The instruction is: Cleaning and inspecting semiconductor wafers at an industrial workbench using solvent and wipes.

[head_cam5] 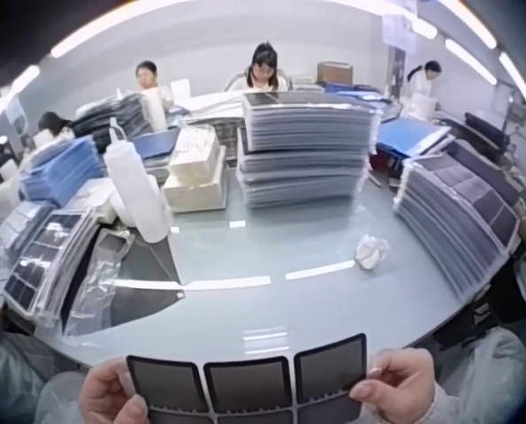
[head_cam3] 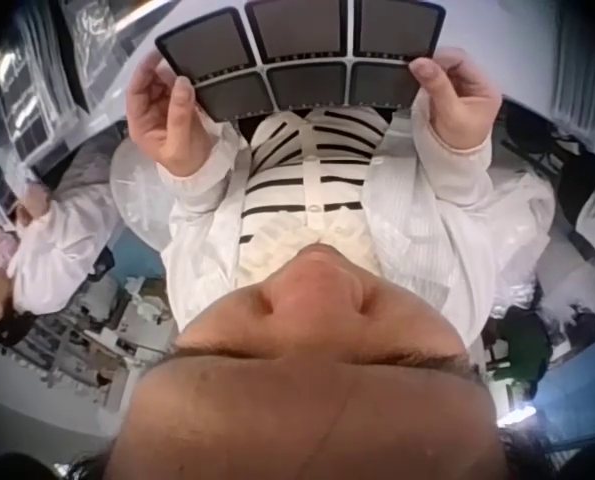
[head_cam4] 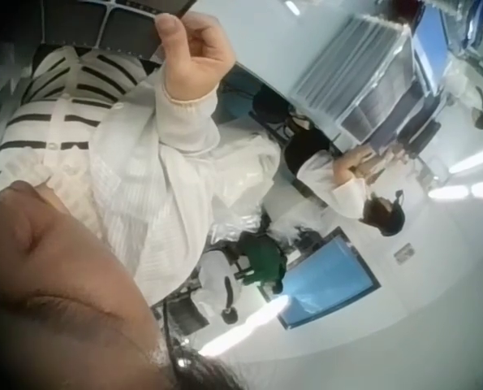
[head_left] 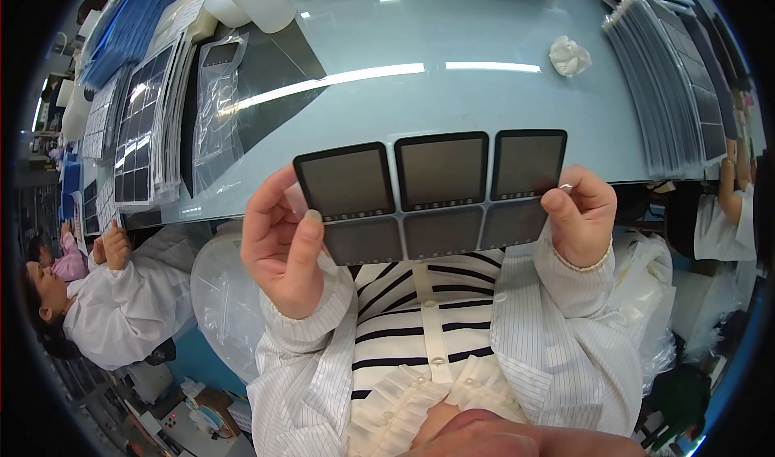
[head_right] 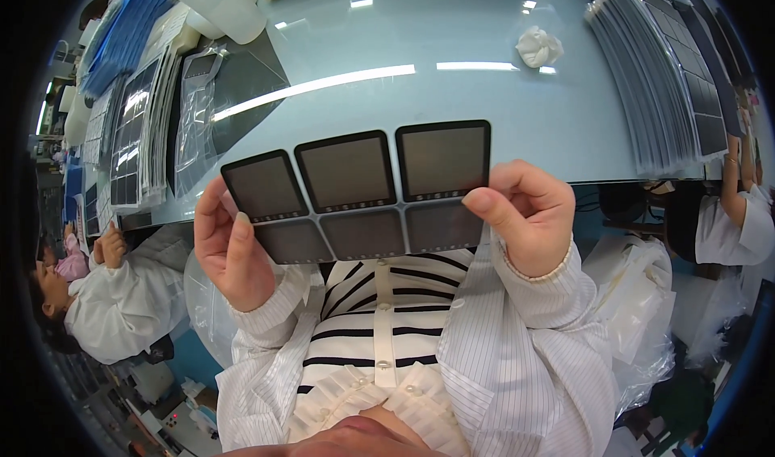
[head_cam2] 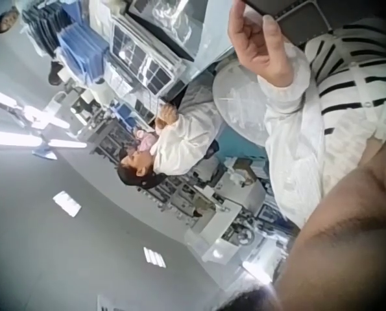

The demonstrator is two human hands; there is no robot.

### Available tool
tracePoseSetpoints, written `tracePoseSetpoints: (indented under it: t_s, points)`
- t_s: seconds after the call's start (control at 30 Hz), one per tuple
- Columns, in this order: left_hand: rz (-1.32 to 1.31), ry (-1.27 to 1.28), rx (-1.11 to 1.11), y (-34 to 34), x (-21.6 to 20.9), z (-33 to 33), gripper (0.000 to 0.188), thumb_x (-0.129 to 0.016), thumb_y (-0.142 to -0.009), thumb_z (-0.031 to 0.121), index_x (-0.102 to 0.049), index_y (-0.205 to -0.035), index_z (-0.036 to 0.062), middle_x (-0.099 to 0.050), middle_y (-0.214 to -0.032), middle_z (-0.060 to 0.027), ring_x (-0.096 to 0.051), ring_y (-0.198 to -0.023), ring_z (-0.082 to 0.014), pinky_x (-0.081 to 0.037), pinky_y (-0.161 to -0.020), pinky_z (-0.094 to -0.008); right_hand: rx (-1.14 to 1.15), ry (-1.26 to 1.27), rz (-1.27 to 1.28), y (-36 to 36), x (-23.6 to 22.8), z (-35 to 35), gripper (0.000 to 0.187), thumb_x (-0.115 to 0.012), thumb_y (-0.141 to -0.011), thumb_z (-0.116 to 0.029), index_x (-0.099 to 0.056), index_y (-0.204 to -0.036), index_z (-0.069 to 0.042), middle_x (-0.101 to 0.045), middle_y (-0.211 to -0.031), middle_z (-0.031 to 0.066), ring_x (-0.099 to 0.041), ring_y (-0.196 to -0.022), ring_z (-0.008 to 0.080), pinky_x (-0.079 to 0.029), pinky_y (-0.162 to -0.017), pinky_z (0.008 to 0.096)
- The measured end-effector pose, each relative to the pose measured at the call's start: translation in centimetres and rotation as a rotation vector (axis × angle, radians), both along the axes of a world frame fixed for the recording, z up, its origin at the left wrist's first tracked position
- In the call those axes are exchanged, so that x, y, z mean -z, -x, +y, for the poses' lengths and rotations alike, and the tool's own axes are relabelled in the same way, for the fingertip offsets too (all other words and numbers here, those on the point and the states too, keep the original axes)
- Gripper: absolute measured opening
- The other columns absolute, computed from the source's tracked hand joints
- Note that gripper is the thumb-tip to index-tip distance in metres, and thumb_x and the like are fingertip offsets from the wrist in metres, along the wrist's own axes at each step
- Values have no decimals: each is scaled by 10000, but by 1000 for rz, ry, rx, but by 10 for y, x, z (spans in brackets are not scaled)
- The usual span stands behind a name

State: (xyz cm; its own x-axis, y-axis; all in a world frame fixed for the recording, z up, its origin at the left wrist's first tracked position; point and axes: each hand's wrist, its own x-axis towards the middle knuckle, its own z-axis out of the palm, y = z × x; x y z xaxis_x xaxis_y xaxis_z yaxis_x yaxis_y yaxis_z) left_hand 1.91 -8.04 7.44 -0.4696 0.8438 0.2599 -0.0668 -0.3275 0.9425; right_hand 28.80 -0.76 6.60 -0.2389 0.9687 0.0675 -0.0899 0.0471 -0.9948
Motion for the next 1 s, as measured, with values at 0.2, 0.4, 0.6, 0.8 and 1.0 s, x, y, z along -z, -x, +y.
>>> tracePoseSetpoints:
  t_s: [0.2,0.4,0.6,0.8,1.0]
  points:
    - [52,-22,-49,12,3,-5,420,-604,-820,22,-501,-1217,-69,-615,-974,-75,-553,-831,-75,-434,-766,-185,-68,7,-44,13,-10,-1,265,-751,-786,-162,-536,-720,-21,-589,-691,-14,-418,-577,22,-313,-521,174]
    - [46,-51,-92,19,7,-8,427,-589,-811,-7,-499,-1223,-73,-613,-1086,-115,-577,-914,-110,-444,-831,-222,-121,22,-21,20,-22,-2,288,-771,-764,-170,-541,-724,-2,-585,-662,2,-427,-548,15,-315,-486,169]
    - [35,-66,-94,25,8,-8,422,-569,-819,-23,-491,-1229,-82,-600,-1141,-144,-584,-974,-137,-443,-880,-252,-259,15,-22,16,-25,-1,141,-705,-773,19,-623,-883,49,-664,-800,91,-630,-715,99,-489,-622,182]
    - [42,-73,-91,30,10,-9,422,-557,-836,-13,-475,-1243,-82,-585,-1169,-162,-583,-1025,-175,-438,-917,-283,-228,52,39,23,-30,-3,163,-720,-766,-13,-600,-852,56,-642,-786,84,-587,-689,101,-462,-620,196]
    - [23,-66,-98,28,9,-5,418,-549,-841,-13,-474,-1246,-79,-578,-1184,-166,-578,-1041,-183,-436,-925,-289,-302,7,40,18,-31,-3,124,-658,-816,23,-609,-915,79,-658,-835,112,-650,-785,136,-522,-678,216]
